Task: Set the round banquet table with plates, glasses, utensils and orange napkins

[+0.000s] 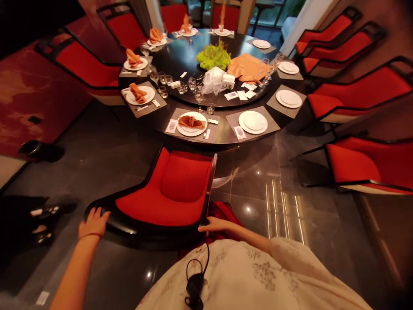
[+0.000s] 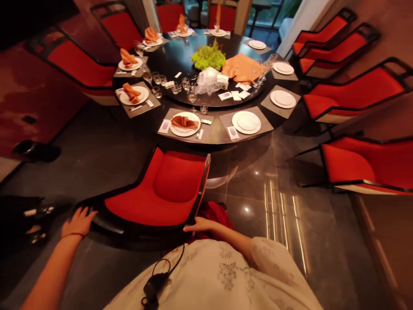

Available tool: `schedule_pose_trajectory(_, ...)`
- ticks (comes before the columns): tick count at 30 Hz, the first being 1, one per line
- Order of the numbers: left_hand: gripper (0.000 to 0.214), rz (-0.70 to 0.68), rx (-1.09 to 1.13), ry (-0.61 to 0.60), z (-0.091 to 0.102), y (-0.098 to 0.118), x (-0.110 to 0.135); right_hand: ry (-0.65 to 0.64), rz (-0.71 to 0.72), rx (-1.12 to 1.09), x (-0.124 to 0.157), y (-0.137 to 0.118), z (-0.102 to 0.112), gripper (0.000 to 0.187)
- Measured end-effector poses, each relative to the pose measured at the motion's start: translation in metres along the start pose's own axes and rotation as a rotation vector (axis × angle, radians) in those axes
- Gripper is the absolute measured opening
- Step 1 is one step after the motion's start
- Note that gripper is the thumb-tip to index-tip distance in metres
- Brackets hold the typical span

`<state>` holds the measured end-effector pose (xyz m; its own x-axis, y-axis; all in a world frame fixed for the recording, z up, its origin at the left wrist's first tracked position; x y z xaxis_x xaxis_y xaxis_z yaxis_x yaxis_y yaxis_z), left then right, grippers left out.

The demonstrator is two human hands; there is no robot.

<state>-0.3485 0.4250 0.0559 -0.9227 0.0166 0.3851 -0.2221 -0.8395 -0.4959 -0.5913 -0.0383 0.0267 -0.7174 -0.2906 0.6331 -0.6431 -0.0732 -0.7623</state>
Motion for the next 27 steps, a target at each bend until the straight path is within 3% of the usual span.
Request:
schedule_pose_trajectory(1, 0.055, 0.083, 0.000, -0.026, 0.016, 0.019, 0.000, -0.073, -0.026, 0.117, 0.001, -0.004, 0.014, 0.049)
schedule_pose_trajectory(3, 0.055, -0.022, 0.043, 0.056, 0.066, 0.084, 0.000, -0.037, 0.006, 0.448, 0.003, -0.010, 0.050, 0.045)
schedule_pose_trajectory(5, 0.053, -0.281, 0.136, 0.211, 0.128, 0.173, 0.000, 0.157, 0.080, 0.799, 0.008, -0.012, 0.093, 0.049)
schedule_pose_trajectory(7, 0.051, -0.465, 0.224, 0.276, 0.188, 0.273, 0.004, 0.217, 0.083, 1.045, 0.020, -0.003, 0.138, 0.055)
schedule_pose_trajectory(11, 0.048, -0.836, 0.352, 0.211, 0.283, 0.471, 0.027, 0.154, -0.008, 1.069, 0.075, 0.039, 0.245, 0.055)
schedule_pose_trajectory(13, 0.046, -0.920, 0.364, 0.163, 0.321, 0.552, 0.040, 0.300, -0.107, 1.023, 0.117, 0.062, 0.306, 0.044)
schedule_pose_trajectory(15, 0.044, -1.002, 0.391, 0.124, 0.359, 0.619, 0.049, 0.503, -0.241, 0.979, 0.159, 0.084, 0.365, 0.028)
schedule_pose_trajectory(18, 0.044, -1.048, 0.500, 0.110, 0.415, 0.693, 0.044, 0.734, -0.367, 0.829, 0.204, 0.112, 0.442, 0.014)
schedule_pose_trajectory(20, 0.044, -1.017, 0.583, 0.144, 0.447, 0.729, 0.024, 0.825, -0.363, 0.706, 0.212, 0.120, 0.487, 0.010)
schedule_pose_trajectory(23, 0.041, -1.014, 0.720, 0.190, 0.482, 0.771, -0.026, 0.862, -0.246, 0.590, 0.190, 0.106, 0.547, 0.014)
schedule_pose_trajectory(27, 0.043, -0.829, 0.901, 0.215, 0.513, 0.804, -0.132, 0.815, 0.063, 0.583, 0.123, 0.047, 0.617, 0.014)
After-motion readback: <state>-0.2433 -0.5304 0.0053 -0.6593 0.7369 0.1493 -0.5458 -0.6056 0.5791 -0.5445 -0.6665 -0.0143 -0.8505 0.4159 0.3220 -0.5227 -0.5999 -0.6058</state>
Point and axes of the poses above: each hand's wrist, its own x-axis away from the middle knuckle, its own z-axis out of the back of the hand, y = z × x, the point moved 3 cm from there along -x, towards the middle knuckle, and after that the axes turned 6 degrees about z, right-handed, at the moved point
